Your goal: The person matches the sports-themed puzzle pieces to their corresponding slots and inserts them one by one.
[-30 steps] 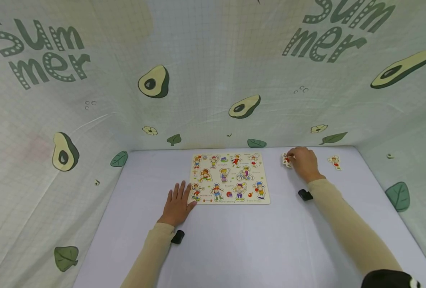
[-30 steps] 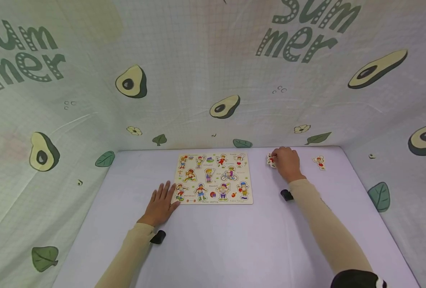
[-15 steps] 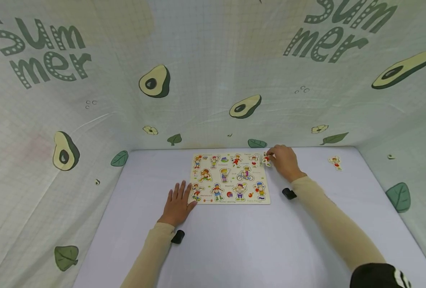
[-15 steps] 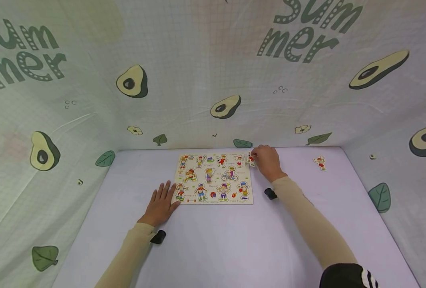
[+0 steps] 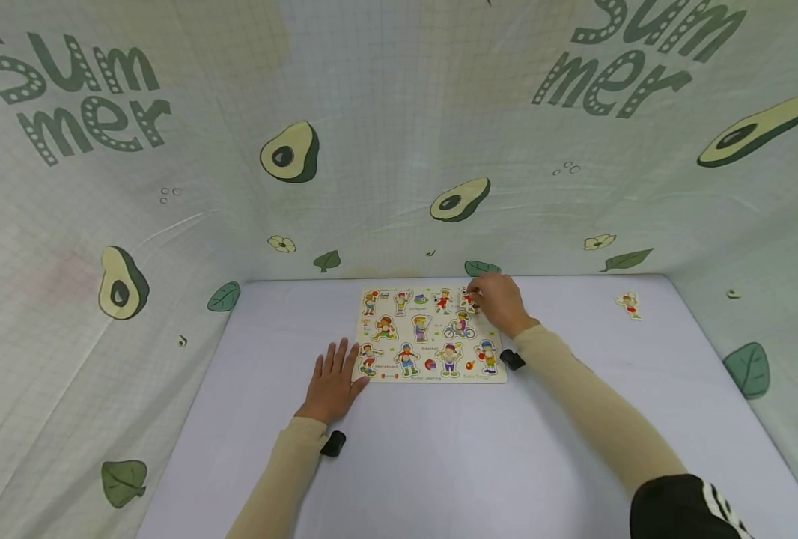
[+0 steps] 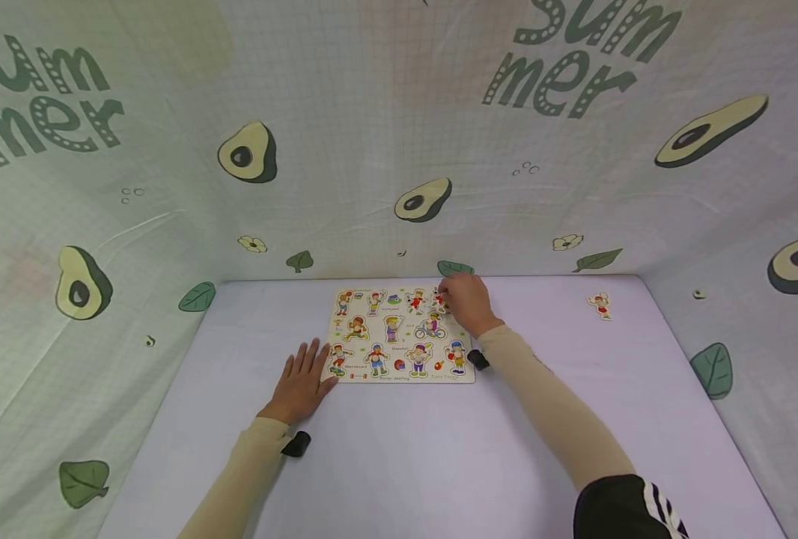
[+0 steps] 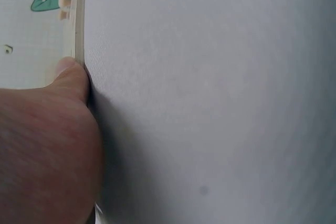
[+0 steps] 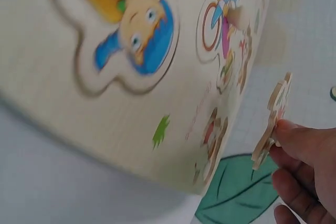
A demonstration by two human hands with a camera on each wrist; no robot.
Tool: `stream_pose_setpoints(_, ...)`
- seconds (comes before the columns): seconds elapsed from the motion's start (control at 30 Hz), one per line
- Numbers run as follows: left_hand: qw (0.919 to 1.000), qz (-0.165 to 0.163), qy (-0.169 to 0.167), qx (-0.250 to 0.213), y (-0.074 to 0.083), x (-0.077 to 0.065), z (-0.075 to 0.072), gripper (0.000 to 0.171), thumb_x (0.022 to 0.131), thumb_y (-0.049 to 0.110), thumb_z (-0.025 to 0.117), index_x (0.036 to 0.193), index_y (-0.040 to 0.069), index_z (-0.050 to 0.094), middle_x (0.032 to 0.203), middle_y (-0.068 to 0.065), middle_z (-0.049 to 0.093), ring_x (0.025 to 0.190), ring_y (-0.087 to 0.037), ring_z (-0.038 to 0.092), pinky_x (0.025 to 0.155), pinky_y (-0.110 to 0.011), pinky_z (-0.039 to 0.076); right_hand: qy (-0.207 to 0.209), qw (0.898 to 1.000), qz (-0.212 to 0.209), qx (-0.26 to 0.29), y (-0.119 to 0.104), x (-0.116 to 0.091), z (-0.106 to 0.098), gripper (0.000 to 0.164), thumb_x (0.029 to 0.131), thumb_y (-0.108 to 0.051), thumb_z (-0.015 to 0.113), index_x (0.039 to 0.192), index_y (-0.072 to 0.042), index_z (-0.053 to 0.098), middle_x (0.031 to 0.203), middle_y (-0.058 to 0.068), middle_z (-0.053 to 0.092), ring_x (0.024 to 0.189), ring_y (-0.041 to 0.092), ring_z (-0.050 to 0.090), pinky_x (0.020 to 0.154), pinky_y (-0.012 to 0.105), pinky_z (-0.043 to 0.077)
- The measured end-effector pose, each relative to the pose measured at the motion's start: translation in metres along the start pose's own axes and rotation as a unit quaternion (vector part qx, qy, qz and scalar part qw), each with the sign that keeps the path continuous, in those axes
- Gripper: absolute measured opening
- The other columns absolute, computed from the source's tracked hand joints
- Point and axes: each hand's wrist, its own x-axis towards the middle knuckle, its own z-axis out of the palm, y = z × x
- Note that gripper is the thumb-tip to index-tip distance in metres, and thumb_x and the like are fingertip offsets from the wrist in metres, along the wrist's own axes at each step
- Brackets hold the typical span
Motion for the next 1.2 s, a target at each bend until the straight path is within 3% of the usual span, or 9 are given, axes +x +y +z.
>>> stream_pose_setpoints(0.37, 0.9999, 0.005, 0.006, -0.01, 0.001, -0.003, -0.001, 0.075, 0.111, 0.044, 0.052, 0.167, 0.003, 0.024, 0.174, -0.026, 0.015, 0.161, -0.048, 0.01, 0.128, -0.064, 0.013, 0.001, 0.999, -0.043, 0.007, -0.014, 0.017, 0.022, 0.005, 0.094, -0.004, 0.08, 0.098, -0.002, 0.081, 0.094, 0.012, 0.078, 0.09, 0.029, 0.073, 0.085, 0.044, 0.06)
stream_pose_setpoints(0.77, 1.0, 0.001, -0.003, 0.001, -0.001, 0.0, 0.001, 0.076, 0.111, 0.046, 0.049, 0.168, 0.004, 0.022, 0.175, -0.023, 0.014, 0.162, -0.047, 0.009, 0.129, -0.064, 0.014, -0.045, 0.998, -0.035, -0.017, -0.02, 0.03, 0.037, 0.008, 0.095, -0.008, 0.08, 0.101, -0.004, 0.082, 0.097, 0.012, 0.077, 0.093, 0.031, 0.073, 0.091, 0.047, 0.058)
stream_pose_setpoints(0.93, 1.0, 0.001, -0.003, 0.001, -0.002, 0.001, 0.003, 0.076, 0.111, 0.046, 0.049, 0.168, 0.004, 0.022, 0.175, -0.024, 0.013, 0.162, -0.047, 0.008, 0.129, -0.064, 0.013, -0.047, 0.997, -0.056, -0.034, -0.021, 0.032, 0.04, 0.008, 0.095, -0.009, 0.08, 0.101, -0.005, 0.083, 0.097, 0.011, 0.077, 0.092, 0.031, 0.071, 0.09, 0.047, 0.058)
stream_pose_setpoints(1.2, 1.0, -0.002, -0.005, 0.005, -0.003, 0.001, 0.003, 0.075, 0.112, 0.046, 0.048, 0.169, 0.005, 0.021, 0.176, -0.023, 0.012, 0.162, -0.046, 0.007, 0.129, -0.063, 0.013, -0.051, 0.996, -0.054, -0.043, -0.023, 0.036, 0.043, 0.009, 0.095, -0.01, 0.08, 0.102, -0.005, 0.083, 0.096, 0.01, 0.077, 0.091, 0.03, 0.071, 0.088, 0.045, 0.058)
